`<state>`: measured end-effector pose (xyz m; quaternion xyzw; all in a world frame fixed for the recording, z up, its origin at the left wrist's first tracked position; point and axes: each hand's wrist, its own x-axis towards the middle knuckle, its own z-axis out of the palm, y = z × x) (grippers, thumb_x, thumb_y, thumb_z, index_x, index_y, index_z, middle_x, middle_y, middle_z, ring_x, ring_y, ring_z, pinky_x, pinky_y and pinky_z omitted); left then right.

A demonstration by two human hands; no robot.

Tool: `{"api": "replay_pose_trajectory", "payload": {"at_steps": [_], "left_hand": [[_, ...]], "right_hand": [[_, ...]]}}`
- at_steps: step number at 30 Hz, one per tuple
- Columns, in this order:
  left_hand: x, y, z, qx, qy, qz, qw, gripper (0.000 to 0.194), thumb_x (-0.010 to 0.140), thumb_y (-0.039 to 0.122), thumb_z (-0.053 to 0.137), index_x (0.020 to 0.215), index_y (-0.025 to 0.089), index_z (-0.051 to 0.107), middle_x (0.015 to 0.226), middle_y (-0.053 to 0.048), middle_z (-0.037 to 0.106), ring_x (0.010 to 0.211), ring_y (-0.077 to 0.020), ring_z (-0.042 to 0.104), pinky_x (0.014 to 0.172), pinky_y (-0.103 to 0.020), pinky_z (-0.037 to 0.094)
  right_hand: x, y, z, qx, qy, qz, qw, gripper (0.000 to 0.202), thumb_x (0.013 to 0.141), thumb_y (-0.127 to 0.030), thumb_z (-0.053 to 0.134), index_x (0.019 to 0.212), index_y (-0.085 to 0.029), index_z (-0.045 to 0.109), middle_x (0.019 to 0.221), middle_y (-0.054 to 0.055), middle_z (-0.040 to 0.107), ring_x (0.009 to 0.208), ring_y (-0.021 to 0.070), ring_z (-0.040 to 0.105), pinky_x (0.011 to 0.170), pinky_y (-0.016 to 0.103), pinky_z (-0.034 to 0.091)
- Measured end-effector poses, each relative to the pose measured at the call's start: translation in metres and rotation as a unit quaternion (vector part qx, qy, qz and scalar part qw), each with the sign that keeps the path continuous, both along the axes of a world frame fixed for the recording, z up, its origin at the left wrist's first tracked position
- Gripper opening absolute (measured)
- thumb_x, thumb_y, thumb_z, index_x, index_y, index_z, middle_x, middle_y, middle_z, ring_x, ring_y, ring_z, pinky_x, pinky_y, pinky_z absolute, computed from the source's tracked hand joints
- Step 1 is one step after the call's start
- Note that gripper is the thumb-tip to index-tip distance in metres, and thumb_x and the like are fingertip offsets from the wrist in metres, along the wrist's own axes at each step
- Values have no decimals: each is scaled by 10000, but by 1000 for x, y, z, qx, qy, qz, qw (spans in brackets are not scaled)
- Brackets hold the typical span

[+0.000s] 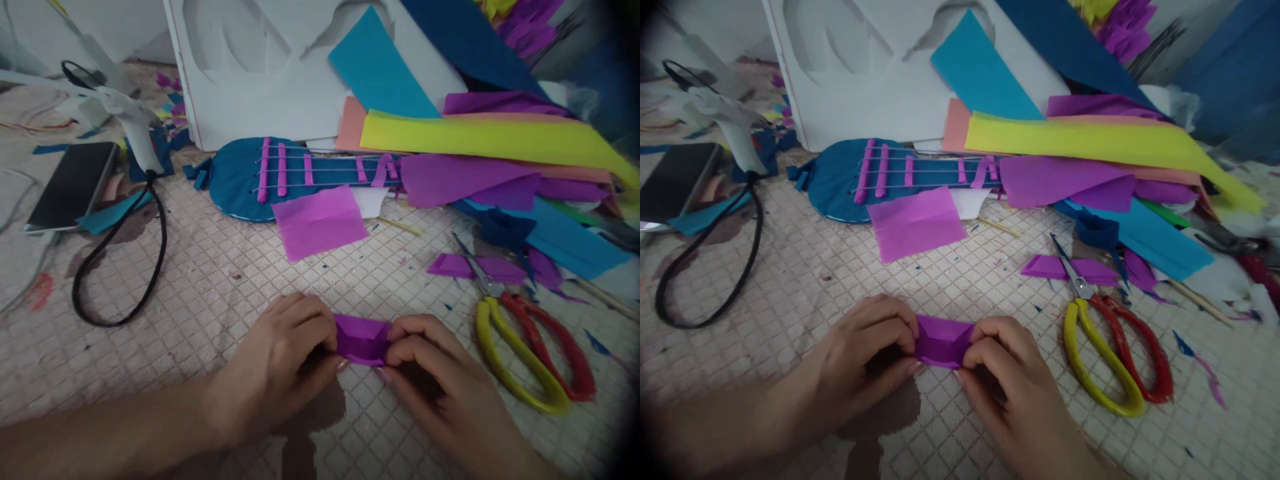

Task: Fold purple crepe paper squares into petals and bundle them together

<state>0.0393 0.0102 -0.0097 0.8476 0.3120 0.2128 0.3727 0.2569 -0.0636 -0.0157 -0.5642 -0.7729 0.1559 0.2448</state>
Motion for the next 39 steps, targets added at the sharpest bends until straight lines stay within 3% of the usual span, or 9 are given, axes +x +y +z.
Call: {"api": "replay_pose_trajectory", "payload": {"at_steps": [39], "left_hand": [[8, -1, -2, 31, 38, 26, 998, 126, 821, 117, 583, 724, 161, 517, 839, -8, 557, 810, -175, 484, 748, -372, 406]], "right_hand": [[-8, 3, -2, 1, 3, -44, 999, 82, 814, -155, 551, 782, -225, 525, 892, 33, 552, 814, 163, 580, 634, 283, 504]]}}
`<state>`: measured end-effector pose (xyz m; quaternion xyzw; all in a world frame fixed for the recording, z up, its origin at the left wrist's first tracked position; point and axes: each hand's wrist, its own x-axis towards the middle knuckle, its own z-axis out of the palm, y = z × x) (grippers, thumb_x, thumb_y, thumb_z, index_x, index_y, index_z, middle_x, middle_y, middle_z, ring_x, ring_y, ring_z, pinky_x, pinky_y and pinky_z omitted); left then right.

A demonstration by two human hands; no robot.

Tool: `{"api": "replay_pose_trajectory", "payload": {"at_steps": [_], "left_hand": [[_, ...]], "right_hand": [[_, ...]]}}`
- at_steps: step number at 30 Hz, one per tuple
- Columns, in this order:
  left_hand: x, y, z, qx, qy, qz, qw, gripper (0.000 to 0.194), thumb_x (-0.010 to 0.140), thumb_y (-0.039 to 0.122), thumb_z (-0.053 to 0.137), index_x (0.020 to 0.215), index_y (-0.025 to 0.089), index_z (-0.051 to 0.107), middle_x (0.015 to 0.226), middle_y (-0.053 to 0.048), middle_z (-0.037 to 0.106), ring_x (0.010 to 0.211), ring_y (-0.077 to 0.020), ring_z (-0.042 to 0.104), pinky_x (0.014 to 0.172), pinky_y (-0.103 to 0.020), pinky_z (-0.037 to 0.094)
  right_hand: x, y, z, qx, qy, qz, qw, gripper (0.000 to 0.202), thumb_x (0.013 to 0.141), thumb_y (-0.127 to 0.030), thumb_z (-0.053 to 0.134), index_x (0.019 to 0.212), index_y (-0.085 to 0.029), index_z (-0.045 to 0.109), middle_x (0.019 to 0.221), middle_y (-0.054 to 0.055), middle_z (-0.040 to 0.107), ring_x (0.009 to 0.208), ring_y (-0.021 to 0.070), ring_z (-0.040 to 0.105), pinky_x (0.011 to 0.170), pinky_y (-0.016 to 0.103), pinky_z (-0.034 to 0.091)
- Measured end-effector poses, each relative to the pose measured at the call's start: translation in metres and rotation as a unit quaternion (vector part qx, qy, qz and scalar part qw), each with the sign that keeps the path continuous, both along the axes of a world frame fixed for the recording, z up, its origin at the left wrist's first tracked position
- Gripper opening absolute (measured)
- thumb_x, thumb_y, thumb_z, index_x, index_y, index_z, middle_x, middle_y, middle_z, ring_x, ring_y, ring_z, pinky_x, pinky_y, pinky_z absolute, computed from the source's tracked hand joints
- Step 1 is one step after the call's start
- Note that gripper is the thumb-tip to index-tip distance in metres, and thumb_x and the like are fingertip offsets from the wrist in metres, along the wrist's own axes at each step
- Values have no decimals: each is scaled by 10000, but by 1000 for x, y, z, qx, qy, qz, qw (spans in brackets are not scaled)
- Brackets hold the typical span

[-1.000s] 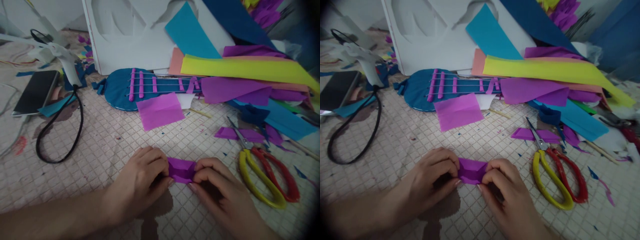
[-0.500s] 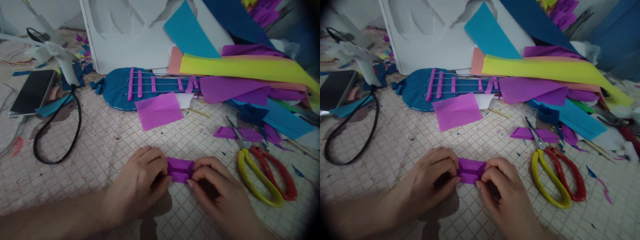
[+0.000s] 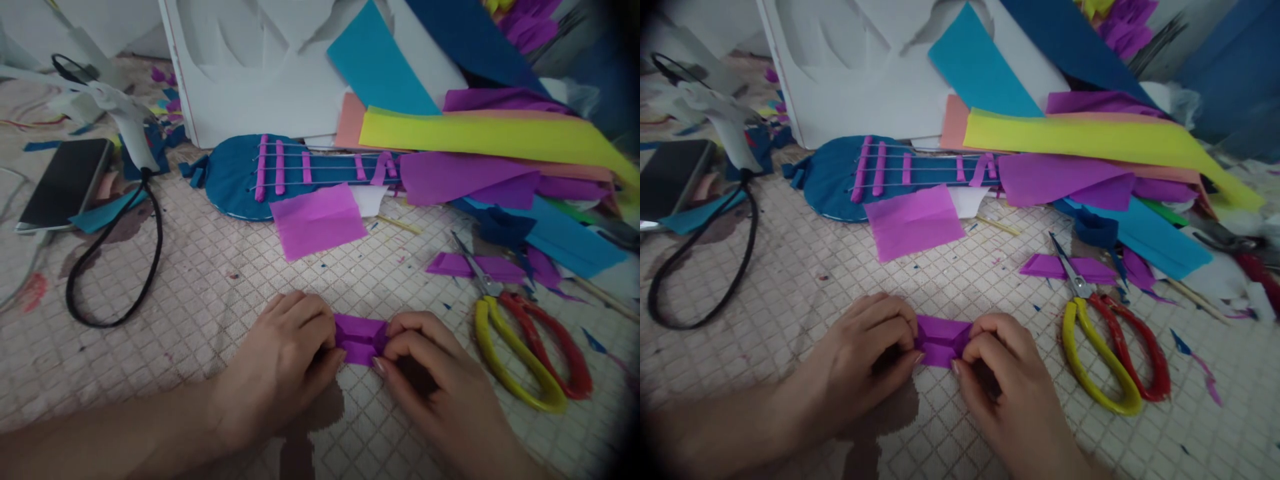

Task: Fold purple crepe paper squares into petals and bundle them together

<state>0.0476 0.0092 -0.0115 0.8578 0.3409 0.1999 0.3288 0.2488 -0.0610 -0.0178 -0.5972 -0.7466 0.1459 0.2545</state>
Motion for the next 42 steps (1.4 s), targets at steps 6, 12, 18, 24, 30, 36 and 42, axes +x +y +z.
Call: {"api": "replay_pose_trajectory", "payload": {"at_steps": [6, 12, 18, 24, 30, 36, 42], "left_hand": [[1, 0, -1, 9, 3, 0, 1000, 142, 805, 111, 604, 709, 159, 512, 823, -7, 549, 803, -172, 481, 741, -365, 404], [1, 1, -3, 10, 2, 1, 1000, 149, 800, 119, 613, 708, 165, 505, 827, -4, 550, 807, -173, 483, 742, -364, 401], [1, 2, -2, 6, 1, 3, 1000, 175, 766, 86, 633, 684, 161, 497, 811, -3, 549, 801, -174, 486, 735, -362, 398], [2, 2, 0, 8, 6, 6, 1000, 163, 765, 85, 629, 690, 164, 508, 821, -6, 557, 801, -178, 487, 731, -364, 402], [2, 1, 1, -20, -4, 18, 1000, 180, 737, 62, 659, 778, 168, 519, 838, -2, 565, 803, -177, 498, 736, -365, 410], [-3, -1, -1, -48, -42, -7, 998, 187, 864, 52, 513, 854, 216, 601, 910, 4, 555, 857, -159, 505, 777, -348, 406], [-5, 2, 0, -31, -23, -30, 999, 216, 874, 76, 523, 976, 234, 630, 925, -8, 561, 875, -166, 505, 785, -352, 406]], "right_hand": [[0, 0, 0, 0, -1, -4, 1000, 87, 805, -148, 550, 773, -224, 525, 879, 34, 558, 807, 171, 589, 643, 296, 505], [-2, 0, 0, 5, 0, -13, 1000, 88, 804, -150, 544, 760, -224, 521, 863, 32, 555, 792, 173, 587, 634, 298, 497], [-2, 1, 0, 0, 0, -15, 1000, 93, 794, -144, 553, 763, -222, 514, 872, 30, 554, 804, 168, 584, 642, 288, 491], [0, 1, 0, -18, 18, -14, 1000, 109, 788, -134, 536, 819, -235, 511, 883, 29, 572, 827, 180, 589, 652, 301, 500], [1, 0, 3, -30, 42, 8, 999, 146, 819, -107, 495, 870, -240, 526, 909, 32, 559, 857, 178, 570, 677, 307, 499], [1, -2, 2, -44, 39, 25, 998, 221, 859, -102, 467, 948, -270, 578, 996, 43, 513, 881, 174, 539, 666, 302, 491], [-1, -2, 3, -48, 27, 10, 998, 176, 860, -125, 480, 952, -251, 561, 982, 42, 520, 908, 182, 537, 726, 339, 490]]}}
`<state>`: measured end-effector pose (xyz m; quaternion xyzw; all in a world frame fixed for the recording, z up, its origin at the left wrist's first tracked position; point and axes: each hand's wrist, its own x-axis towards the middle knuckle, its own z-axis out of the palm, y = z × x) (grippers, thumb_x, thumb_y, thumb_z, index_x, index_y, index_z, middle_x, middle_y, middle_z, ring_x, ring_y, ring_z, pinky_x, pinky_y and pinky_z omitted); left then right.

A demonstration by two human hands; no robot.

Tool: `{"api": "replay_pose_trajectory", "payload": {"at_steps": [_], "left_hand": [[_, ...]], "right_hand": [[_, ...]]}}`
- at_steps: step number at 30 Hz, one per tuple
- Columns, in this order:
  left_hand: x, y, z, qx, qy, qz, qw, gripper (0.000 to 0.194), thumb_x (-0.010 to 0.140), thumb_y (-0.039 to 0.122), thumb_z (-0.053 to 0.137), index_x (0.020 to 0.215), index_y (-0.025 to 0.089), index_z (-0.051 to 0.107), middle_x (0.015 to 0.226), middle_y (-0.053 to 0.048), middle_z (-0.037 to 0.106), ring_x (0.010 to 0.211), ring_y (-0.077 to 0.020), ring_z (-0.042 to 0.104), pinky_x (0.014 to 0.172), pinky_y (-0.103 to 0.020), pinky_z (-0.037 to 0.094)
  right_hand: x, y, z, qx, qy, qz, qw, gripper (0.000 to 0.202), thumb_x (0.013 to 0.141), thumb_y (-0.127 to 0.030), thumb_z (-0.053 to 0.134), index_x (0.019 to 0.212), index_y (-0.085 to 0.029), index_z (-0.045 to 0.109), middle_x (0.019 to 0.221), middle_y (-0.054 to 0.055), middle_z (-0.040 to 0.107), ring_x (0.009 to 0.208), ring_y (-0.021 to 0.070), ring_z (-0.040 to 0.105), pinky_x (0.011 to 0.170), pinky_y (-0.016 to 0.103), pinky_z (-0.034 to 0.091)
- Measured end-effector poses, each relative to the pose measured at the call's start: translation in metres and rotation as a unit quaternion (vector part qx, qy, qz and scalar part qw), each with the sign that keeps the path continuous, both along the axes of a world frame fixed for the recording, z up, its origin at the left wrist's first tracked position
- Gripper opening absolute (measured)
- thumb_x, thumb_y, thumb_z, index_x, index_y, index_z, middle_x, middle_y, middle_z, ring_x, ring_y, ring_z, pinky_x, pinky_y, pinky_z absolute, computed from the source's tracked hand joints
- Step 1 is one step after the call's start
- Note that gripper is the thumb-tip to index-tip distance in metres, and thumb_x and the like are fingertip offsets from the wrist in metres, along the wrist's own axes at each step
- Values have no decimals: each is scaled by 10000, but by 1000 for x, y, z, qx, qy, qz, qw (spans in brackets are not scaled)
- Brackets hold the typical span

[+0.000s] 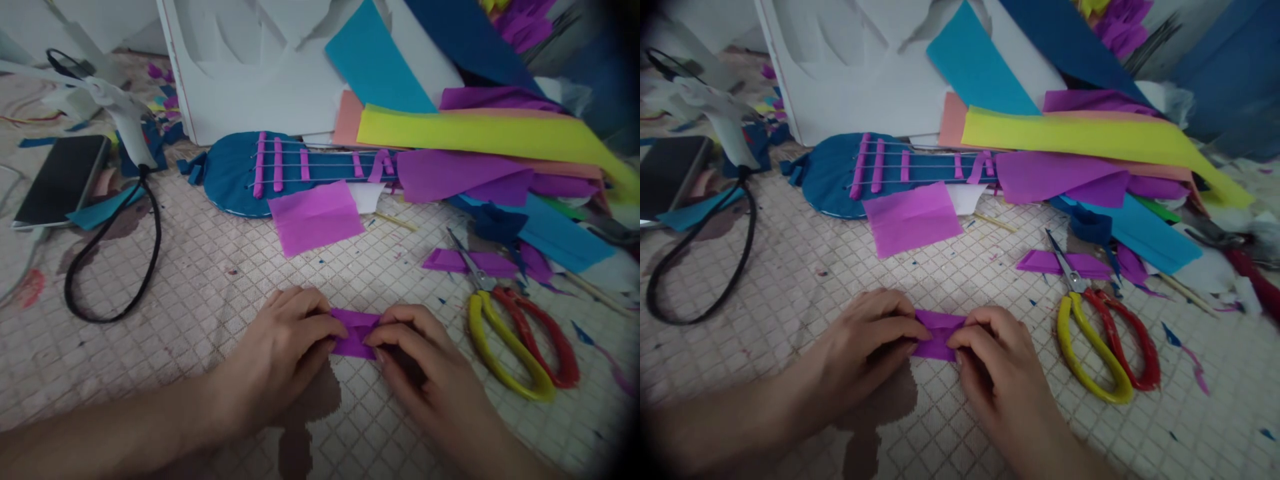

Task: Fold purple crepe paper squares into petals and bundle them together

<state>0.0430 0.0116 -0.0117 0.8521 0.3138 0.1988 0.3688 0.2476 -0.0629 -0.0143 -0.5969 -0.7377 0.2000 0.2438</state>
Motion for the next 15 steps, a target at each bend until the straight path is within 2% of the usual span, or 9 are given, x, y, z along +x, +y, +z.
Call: {"api": "replay_pose_trajectory", "payload": {"at_steps": [7, 15], "left_hand": [[4, 0, 4, 2, 43, 7, 999, 66, 885, 250, 581, 925, 226, 628, 886, -10, 564, 841, -186, 503, 759, -378, 386], [3, -3, 1, -4, 15, 17, 1000, 151, 861, 85, 555, 901, 221, 608, 907, 10, 566, 879, -167, 508, 795, -354, 376]], "right_hand": [[-5, 0, 0, -4, -9, -8, 1000, 91, 875, -166, 499, 910, -235, 546, 957, 37, 503, 910, 194, 512, 742, 363, 461], [1, -1, -3, 4, 31, 16, 999, 163, 890, -105, 444, 941, -244, 513, 967, 34, 497, 913, 184, 493, 749, 354, 435]]}}
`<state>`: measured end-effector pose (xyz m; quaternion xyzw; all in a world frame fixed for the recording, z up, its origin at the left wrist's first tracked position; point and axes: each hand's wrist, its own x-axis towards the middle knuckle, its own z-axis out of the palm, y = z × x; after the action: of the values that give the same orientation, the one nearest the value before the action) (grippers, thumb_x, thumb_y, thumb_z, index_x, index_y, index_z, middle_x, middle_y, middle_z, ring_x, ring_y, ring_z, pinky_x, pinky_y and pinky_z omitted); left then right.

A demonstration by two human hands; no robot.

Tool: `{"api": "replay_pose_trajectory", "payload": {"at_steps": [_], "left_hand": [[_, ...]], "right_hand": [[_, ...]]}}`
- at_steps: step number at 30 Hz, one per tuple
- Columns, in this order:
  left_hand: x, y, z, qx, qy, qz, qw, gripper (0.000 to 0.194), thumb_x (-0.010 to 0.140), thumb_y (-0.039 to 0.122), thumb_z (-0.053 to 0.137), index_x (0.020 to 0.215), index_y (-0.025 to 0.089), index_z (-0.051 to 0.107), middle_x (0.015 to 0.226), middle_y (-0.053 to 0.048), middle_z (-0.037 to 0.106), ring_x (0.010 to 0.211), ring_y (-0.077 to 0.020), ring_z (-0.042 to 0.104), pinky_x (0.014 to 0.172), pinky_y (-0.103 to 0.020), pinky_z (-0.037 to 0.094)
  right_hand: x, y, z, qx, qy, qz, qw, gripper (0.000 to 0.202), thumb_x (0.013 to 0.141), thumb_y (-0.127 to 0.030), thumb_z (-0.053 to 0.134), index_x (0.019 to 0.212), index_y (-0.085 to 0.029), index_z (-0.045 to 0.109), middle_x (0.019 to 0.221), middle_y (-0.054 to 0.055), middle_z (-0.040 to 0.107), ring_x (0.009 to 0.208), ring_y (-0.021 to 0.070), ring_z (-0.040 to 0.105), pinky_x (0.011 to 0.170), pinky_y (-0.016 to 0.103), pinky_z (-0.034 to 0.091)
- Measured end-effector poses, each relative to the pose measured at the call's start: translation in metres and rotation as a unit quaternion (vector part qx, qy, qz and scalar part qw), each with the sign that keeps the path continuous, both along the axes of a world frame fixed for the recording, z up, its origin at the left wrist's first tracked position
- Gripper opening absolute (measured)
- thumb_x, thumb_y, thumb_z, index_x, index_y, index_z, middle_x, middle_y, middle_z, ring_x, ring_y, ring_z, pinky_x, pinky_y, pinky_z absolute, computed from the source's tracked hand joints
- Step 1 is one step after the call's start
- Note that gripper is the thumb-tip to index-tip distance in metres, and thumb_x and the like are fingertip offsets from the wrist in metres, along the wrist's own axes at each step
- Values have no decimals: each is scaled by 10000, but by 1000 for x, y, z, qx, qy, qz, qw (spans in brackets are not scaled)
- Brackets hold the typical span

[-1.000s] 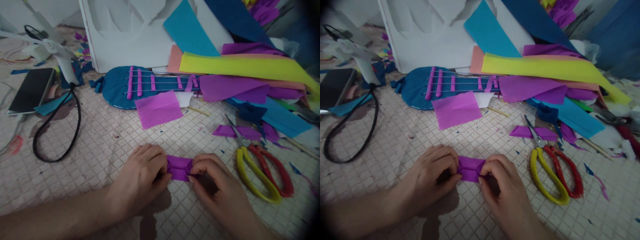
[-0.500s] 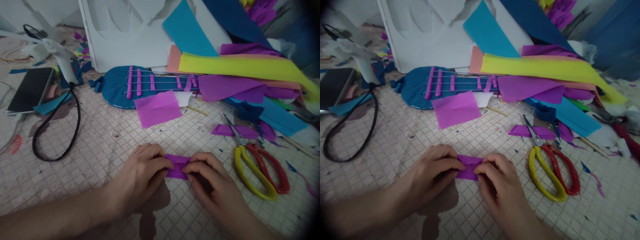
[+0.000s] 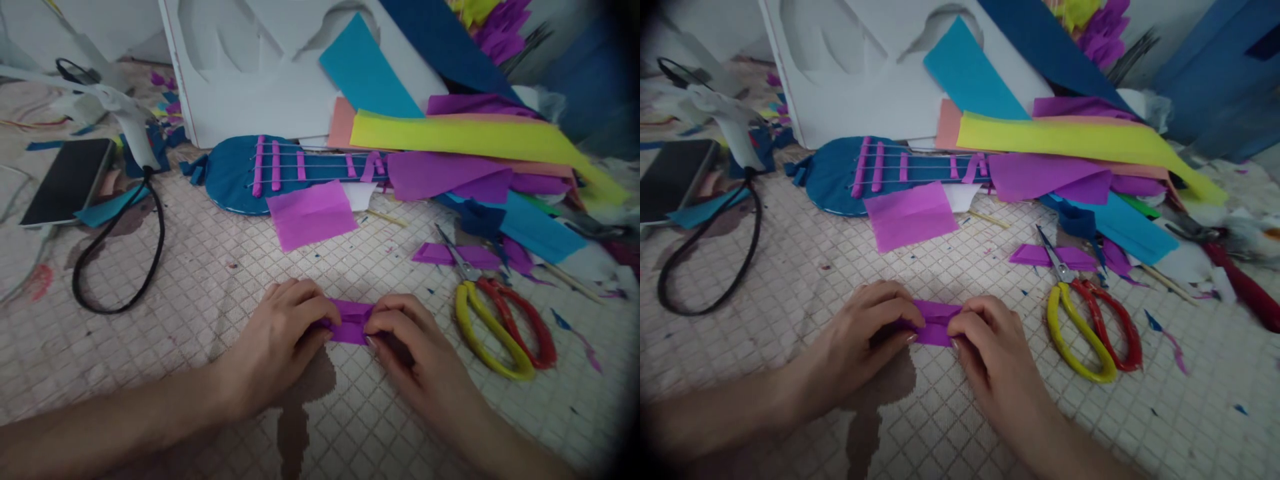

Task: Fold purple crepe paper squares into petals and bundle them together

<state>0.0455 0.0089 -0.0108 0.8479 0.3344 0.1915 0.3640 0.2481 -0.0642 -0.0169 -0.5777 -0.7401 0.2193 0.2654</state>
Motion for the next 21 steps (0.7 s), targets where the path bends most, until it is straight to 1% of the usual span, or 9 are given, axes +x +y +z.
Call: {"api": "replay_pose_trajectory", "payload": {"at_steps": [3, 5, 7, 9, 11, 14, 17, 19, 21], "left_hand": [[-1, 0, 0, 10, -1, -9, 1000, 154, 856, 81, 560, 870, 222, 621, 899, 12, 567, 880, -165, 508, 791, -351, 369], [-1, 1, 0, 17, 2, -12, 1000, 148, 842, 76, 577, 856, 215, 627, 895, 11, 567, 880, -164, 510, 792, -349, 368], [0, 2, -1, 19, 3, -14, 1000, 141, 833, 74, 587, 853, 206, 630, 886, 7, 565, 875, -161, 512, 793, -344, 371], [0, 3, -2, 21, 2, -18, 1000, 144, 831, 70, 587, 857, 203, 634, 879, 6, 562, 869, -158, 513, 794, -338, 374], [-1, 3, -3, 24, 0, -22, 999, 151, 829, 64, 586, 861, 203, 638, 876, 6, 560, 865, -154, 513, 795, -333, 375], [-1, 2, -3, 30, -5, -20, 999, 149, 833, 65, 585, 865, 199, 641, 886, 5, 562, 874, -152, 513, 801, -328, 375], [-2, 1, -4, 39, -14, -17, 999, 145, 829, 63, 590, 873, 192, 641, 888, 4, 566, 887, -155, 513, 811, -330, 372], [-2, 1, -3, 44, -18, -15, 999, 147, 825, 57, 593, 869, 189, 642, 884, 3, 567, 885, -155, 514, 810, -328, 373], [-3, 1, -3, 48, -20, -18, 998, 141, 833, 66, 586, 865, 188, 649, 886, -2, 568, 884, -156, 516, 808, -327, 375]], "right_hand": [[-3, 0, 2, 6, -8, -1, 1000, 145, 862, -106, 470, 923, -234, 500, 956, 38, 499, 904, 193, 491, 741, 364, 430], [-7, 1, 1, 14, -20, -19, 1000, 125, 832, -138, 525, 916, -218, 479, 939, 44, 503, 892, 206, 488, 734, 381, 428], [-11, 3, 0, 27, -36, -40, 998, 150, 805, -172, 572, 895, -207, 458, 904, 43, 506, 862, 212, 486, 717, 394, 424], [-12, 3, -2, 36, -39, -54, 997, 155, 801, -170, 578, 876, -205, 447, 874, 37, 507, 838, 209, 484, 706, 393, 423], [-10, 3, -2, 30, -22, -57, 998, 136, 812, -134, 546, 876, -205, 450, 874, 34, 508, 830, 198, 487, 701, 379, 432], [-5, 2, -1, 12, 12, -42, 999, 150, 827, -75, 486, 888, -211, 469, 899, 33, 506, 840, 181, 494, 697, 345, 449], [-1, -1, 1, 13, 24, -16, 1000, 167, 854, -67, 452, 892, -219, 507, 922, 35, 496, 872, 176, 503, 717, 332, 459], [-1, -4, 1, 32, 24, -4, 999, 174, 872, -85, 453, 930, -222, 544, 955, 43, 486, 887, 172, 512, 736, 331, 467], [0, -7, 1, 71, 11, 2, 997, 193, 875, -98, 471, 986, -219, 575, 998, 57, 475, 912, 174, 517, 746, 329, 475]]}}
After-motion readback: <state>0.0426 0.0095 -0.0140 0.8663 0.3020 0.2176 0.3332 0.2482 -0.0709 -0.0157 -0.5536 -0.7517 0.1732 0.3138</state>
